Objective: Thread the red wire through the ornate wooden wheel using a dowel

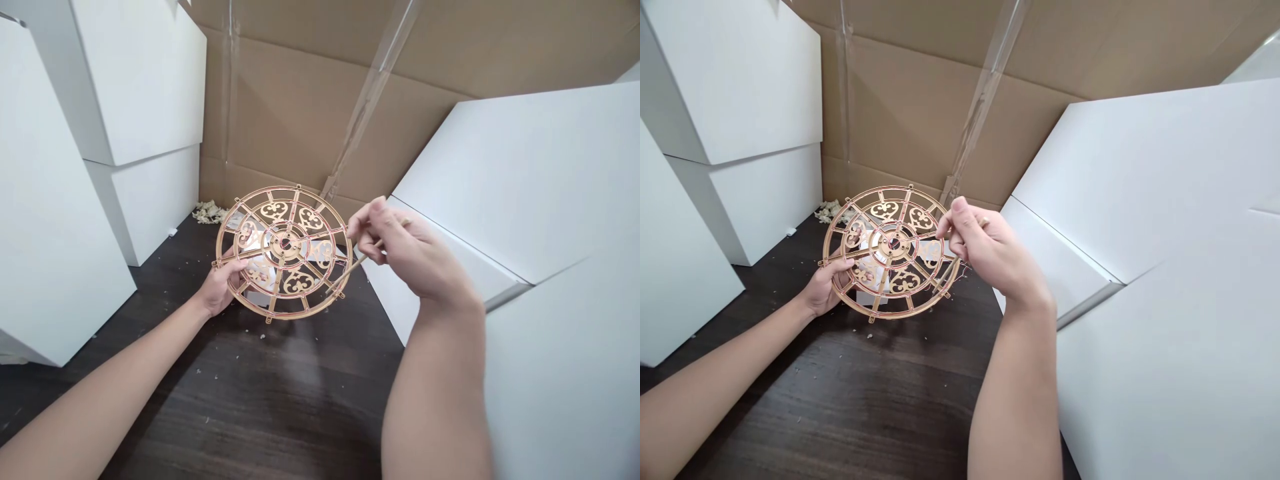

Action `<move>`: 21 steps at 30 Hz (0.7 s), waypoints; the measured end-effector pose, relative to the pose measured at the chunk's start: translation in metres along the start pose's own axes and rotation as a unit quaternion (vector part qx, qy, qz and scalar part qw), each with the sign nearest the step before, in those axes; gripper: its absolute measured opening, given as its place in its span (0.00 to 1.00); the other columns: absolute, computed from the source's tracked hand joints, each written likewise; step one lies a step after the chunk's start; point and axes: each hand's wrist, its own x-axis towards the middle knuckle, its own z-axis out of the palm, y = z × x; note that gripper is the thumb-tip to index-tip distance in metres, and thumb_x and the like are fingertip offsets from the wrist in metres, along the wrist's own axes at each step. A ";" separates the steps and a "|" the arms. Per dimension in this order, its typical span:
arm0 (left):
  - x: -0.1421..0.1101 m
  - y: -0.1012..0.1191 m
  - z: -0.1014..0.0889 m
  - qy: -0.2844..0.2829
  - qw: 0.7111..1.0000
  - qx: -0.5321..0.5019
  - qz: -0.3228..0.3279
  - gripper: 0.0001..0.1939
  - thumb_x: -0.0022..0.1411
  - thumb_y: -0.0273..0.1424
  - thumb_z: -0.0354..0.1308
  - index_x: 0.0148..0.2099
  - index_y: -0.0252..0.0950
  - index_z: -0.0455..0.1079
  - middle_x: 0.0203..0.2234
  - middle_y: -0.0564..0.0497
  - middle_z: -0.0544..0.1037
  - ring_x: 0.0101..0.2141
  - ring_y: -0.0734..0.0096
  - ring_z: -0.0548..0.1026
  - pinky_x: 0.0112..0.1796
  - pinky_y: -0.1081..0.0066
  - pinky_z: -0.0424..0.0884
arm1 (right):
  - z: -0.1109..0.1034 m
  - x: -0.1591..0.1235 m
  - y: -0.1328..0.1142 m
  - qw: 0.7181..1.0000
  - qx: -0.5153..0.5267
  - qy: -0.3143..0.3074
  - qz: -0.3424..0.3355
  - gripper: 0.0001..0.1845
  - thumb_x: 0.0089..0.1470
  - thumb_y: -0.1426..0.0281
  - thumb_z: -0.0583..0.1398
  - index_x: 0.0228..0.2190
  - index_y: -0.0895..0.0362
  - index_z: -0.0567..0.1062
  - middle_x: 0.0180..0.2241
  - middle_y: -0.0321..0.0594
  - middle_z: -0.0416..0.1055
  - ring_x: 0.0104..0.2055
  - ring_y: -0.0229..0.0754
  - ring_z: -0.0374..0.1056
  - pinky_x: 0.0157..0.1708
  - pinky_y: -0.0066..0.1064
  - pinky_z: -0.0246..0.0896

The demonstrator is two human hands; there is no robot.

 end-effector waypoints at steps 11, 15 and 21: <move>0.000 -0.003 0.000 0.003 0.999 -0.033 0.000 0.33 0.56 0.25 0.65 0.64 0.34 0.68 0.34 0.49 0.83 0.30 0.65 0.81 0.30 0.73 0.80 | -0.001 -0.005 -0.004 0.984 0.107 -0.141 -0.029 0.32 0.70 0.41 0.52 0.33 0.55 0.75 0.17 0.31 0.55 0.20 0.37 0.48 0.25 0.31 0.48; 0.001 -0.005 -0.001 -0.004 1.000 -0.031 0.002 0.29 0.55 0.26 0.66 0.60 0.32 0.71 0.31 0.49 0.82 0.28 0.65 0.80 0.29 0.73 0.79 | 0.000 -0.004 -0.004 0.984 0.079 -0.154 -0.035 0.29 0.72 0.45 0.53 0.35 0.56 0.76 0.18 0.32 0.57 0.21 0.37 0.50 0.25 0.31 0.47; 0.000 -0.004 -0.001 -0.006 1.000 -0.029 0.002 0.32 0.53 0.27 0.68 0.61 0.36 0.71 0.32 0.51 0.82 0.27 0.66 0.81 0.28 0.73 0.80 | 0.002 0.002 0.004 0.995 0.072 -0.061 0.019 0.30 0.69 0.43 0.57 0.32 0.56 0.75 0.17 0.32 0.57 0.20 0.36 0.49 0.22 0.31 0.44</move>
